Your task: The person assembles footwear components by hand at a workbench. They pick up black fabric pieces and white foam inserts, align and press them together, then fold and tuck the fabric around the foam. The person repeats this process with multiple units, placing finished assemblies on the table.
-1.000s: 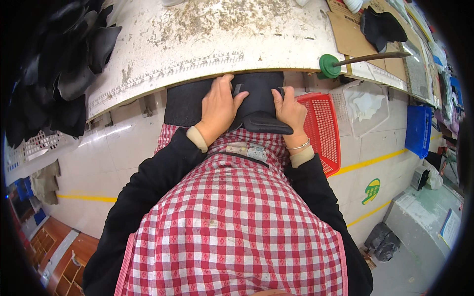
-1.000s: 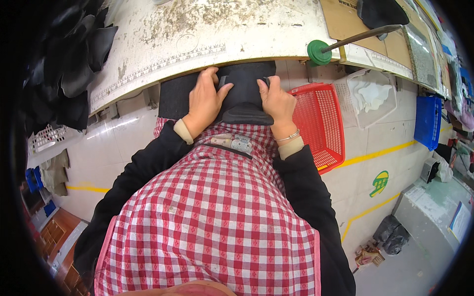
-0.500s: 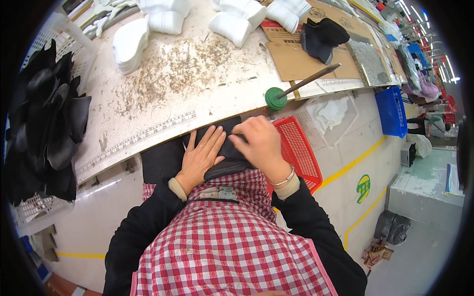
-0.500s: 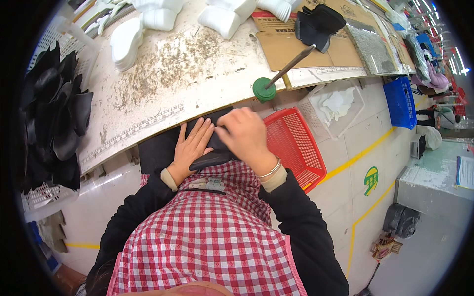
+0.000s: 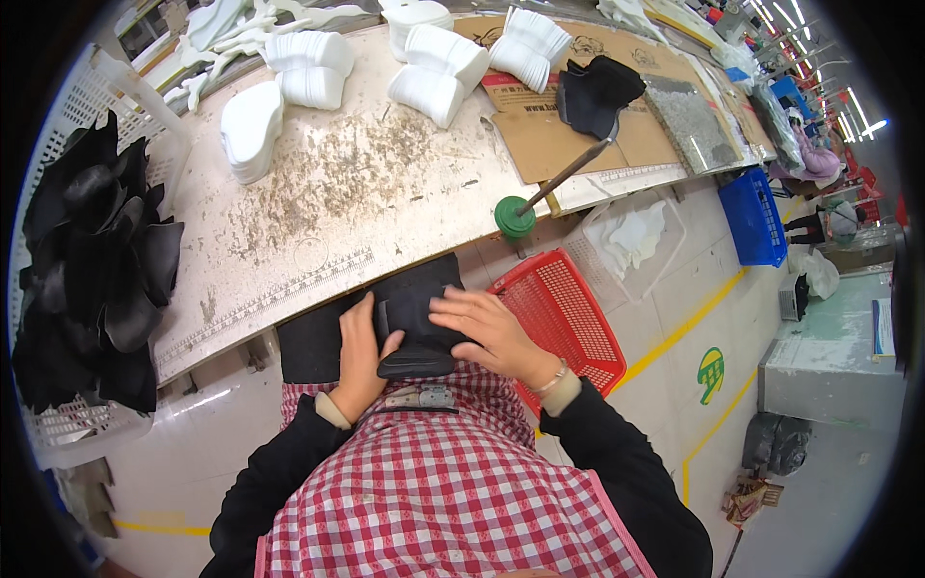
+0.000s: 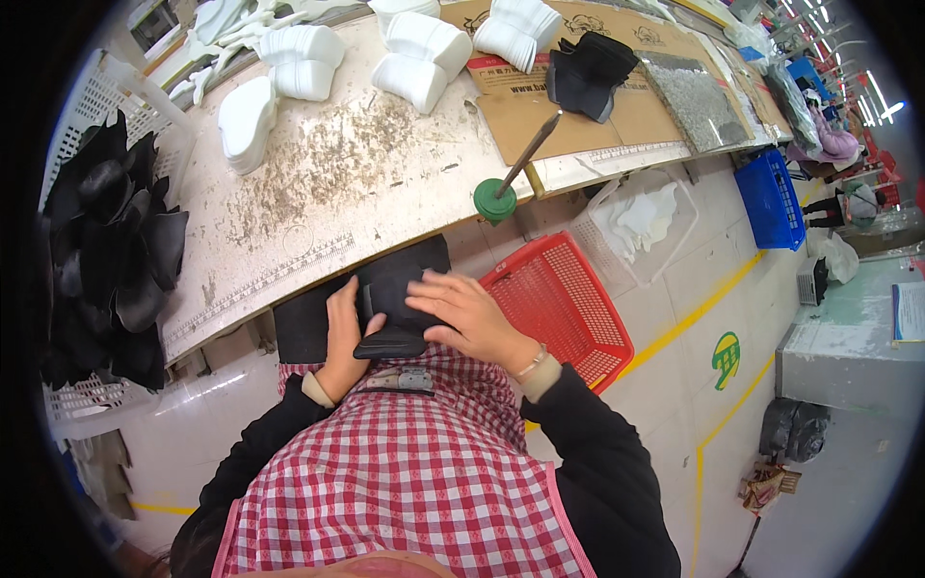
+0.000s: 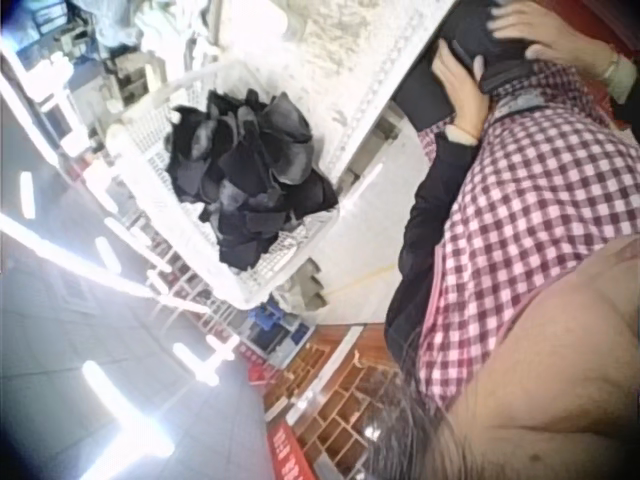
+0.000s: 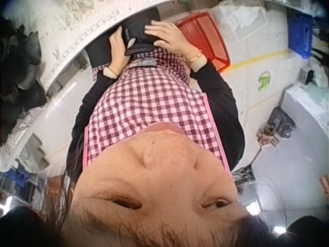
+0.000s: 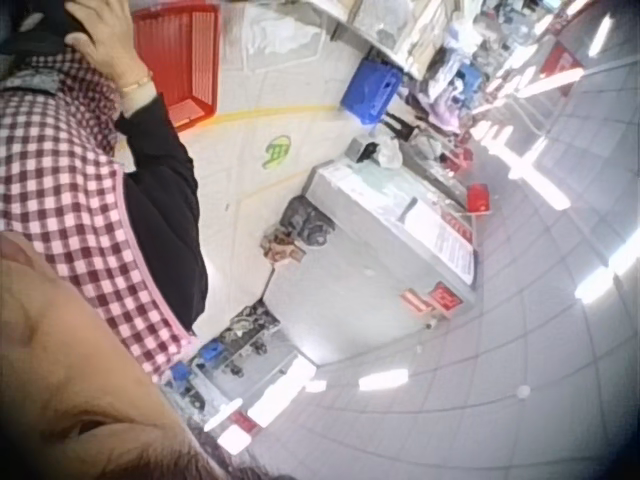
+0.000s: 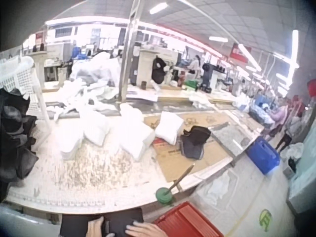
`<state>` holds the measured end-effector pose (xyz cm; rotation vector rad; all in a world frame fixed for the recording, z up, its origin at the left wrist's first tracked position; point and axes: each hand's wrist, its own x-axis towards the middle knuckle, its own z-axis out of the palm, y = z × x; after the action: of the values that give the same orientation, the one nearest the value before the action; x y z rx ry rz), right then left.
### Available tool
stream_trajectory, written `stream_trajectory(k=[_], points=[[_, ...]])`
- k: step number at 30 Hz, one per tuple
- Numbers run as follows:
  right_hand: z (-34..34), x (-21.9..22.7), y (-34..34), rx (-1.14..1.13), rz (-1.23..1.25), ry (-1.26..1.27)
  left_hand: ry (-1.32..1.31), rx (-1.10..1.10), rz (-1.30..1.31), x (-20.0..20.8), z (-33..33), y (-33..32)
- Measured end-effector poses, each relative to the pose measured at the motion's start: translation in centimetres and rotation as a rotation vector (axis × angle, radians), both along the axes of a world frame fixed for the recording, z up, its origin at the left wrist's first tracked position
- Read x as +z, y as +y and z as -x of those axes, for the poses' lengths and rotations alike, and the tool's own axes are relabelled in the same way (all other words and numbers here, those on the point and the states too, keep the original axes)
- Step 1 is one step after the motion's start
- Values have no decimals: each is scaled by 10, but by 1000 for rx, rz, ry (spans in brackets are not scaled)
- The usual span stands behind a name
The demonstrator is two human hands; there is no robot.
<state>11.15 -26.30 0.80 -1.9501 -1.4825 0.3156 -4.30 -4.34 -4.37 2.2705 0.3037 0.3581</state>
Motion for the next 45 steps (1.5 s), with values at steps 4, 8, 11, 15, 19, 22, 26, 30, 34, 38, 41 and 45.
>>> stream_trajectory(k=[4, 8, 11, 15, 19, 22, 26, 30, 34, 38, 41, 45], points=[[16, 34, -14, 146, -71, 133, 248, 50, 727, 9, -5, 5], [27, 43, -25, -589, -153, 55, 40, 33, 765, 48, -11, 7], [35, 50, -37, -765, -313, 1144, -198, 44, 631, 89, -18, -9], [60, 68, -49, -561, -780, 1584, -423, -266, 110, 128, -42, -33], [28, 86, -77, -1015, -657, 899, -202, -592, 153, 136, -63, -44], [-61, 114, -124, -1394, -399, 267, -339, -361, 6, 134, -76, -7], [-204, 142, -152, -974, -175, -292, -515, 183, -104, 129, -111, 105], [-324, 128, -103, -700, -4, -280, -375, 490, -287, 131, -149, 210], [-370, 94, -67, -857, -119, -686, 181, 722, -544, 126, -174, 254], [-335, 72, -79, -944, -467, -247, 80, 690, -674, 114, -176, 254], [-273, 75, -107, -988, -510, -222, -11, 722, -784, 106, -178, 241], [-184, 100, -125, -1191, -601, -344, -118, 756, -907, 96, -176, 232]])
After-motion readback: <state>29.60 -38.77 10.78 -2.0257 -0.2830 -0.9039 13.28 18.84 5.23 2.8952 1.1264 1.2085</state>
